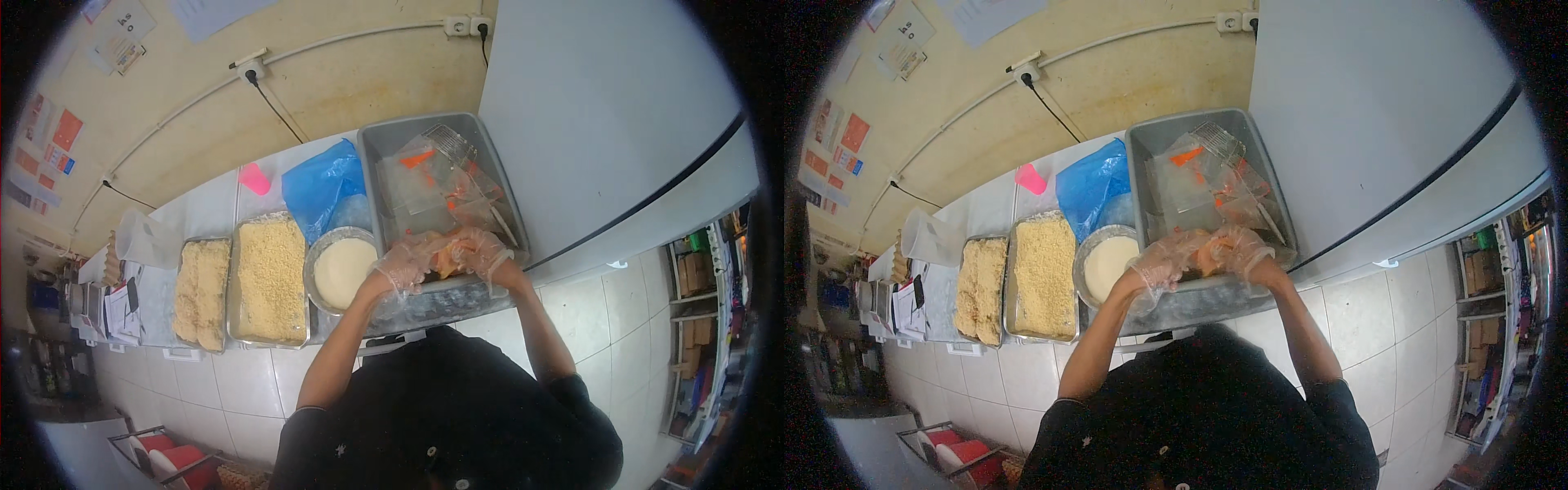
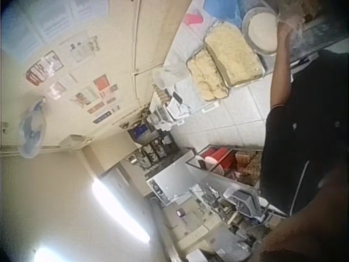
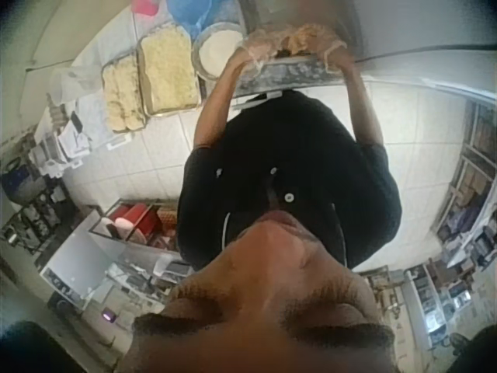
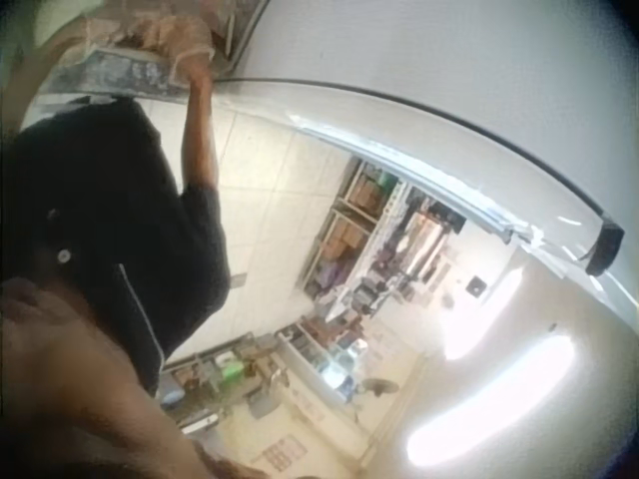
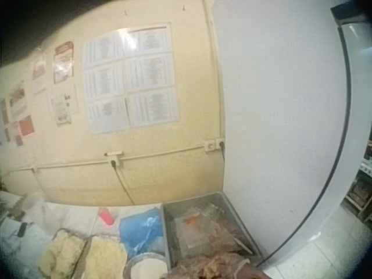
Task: The person puts on plastic gloves, dips raw chicken pieces into liquid batter, coats them in breadcrumbs, and arranges the breaded chicken on a metal tray.
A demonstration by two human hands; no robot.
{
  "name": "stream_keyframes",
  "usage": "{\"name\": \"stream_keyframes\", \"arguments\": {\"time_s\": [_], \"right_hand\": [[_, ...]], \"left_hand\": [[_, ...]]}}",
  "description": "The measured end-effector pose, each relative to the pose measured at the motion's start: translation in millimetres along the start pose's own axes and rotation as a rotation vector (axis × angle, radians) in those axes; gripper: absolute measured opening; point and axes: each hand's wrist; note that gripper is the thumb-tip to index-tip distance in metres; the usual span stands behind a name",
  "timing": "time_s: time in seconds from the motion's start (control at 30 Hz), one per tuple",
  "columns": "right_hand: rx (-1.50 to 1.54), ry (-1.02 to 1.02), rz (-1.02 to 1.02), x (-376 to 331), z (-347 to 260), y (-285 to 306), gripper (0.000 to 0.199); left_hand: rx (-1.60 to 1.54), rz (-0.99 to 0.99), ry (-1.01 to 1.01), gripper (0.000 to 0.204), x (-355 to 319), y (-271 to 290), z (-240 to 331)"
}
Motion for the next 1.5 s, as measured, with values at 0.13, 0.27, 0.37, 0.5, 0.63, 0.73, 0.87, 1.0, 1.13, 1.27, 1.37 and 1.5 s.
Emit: {"name": "stream_keyframes", "arguments": {"time_s": [0.13, 0.27, 0.37, 0.5, 0.63, 0.73, 0.87, 1.0, 1.13, 1.27, 1.37, 1.5], "right_hand": [[-0.074, 0.200, 0.253, 22.6, -14.8, 12.5, 0.029], [-0.022, 0.119, 0.143, 21.1, -61.5, 31.5, 0.031], [-0.243, 0.170, 0.013, 19.8, -57.8, 31.3, 0.033], [-0.399, 0.174, 0.101, 12.9, -33.3, 33.1, 0.034], [-0.175, 0.161, 0.132, 2.3, -56.5, 46.1, 0.036], [0.060, 0.216, -0.004, -4.9, -65.0, 53.6, 0.041], [0.389, 0.153, -0.243, -3.2, -88.2, 50.3, 0.048], [0.373, 0.278, -0.121, 14.1, -81.9, 34.3, 0.047], [-0.250, 0.157, -0.054, 25.8, -127.5, 10.5, 0.039], [-0.340, 0.211, -0.136, 41.5, -126.9, -33.4, 0.042], [-0.416, 0.238, -0.085, 57.7, -119.6, -77.7, 0.041], [-0.417, 0.163, -0.040, 91.7, -130.6, -124.6, 0.026]], "left_hand": [[-1.004, 0.212, 0.325, 0.022, 7.6, -1.2, 30.4], [-0.956, 0.318, 0.308, 0.025, -10.4, -3.8, 41.8], [0.352, 0.019, 0.463, 0.039, -23.1, -17.4, 40.8], [0.458, 0.036, 0.582, 0.031, -16.4, -29.9, 38.2], [0.454, 0.165, 0.576, 0.053, -19.1, -31.1, 38.1], [0.282, 0.177, 0.665, 0.052, -13.0, -15.8, 57.2], [0.078, 0.557, 0.186, 0.048, -5.4, -10.1, 87.3], [-0.504, 0.353, -0.173, 0.029, -6.4, -10.7, 59.0], [-0.491, 0.483, -0.108, 0.034, -39.8, -18.8, 35.4], [-0.397, 0.543, -0.202, 0.035, -79.3, -22.9, 36.1], [-0.152, 0.573, 0.018, 0.034, -118.1, -26.6, 12.6], [-0.879, 0.641, 0.107, 0.028, -178.7, -31.7, -12.3]]}}
Point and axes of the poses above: each hand's wrist, its own x-axis towards the middle knuckle, its own y-axis out of the back of the hand, z = x × y, and after that the axes turned 12 degrees about -z, right-handed
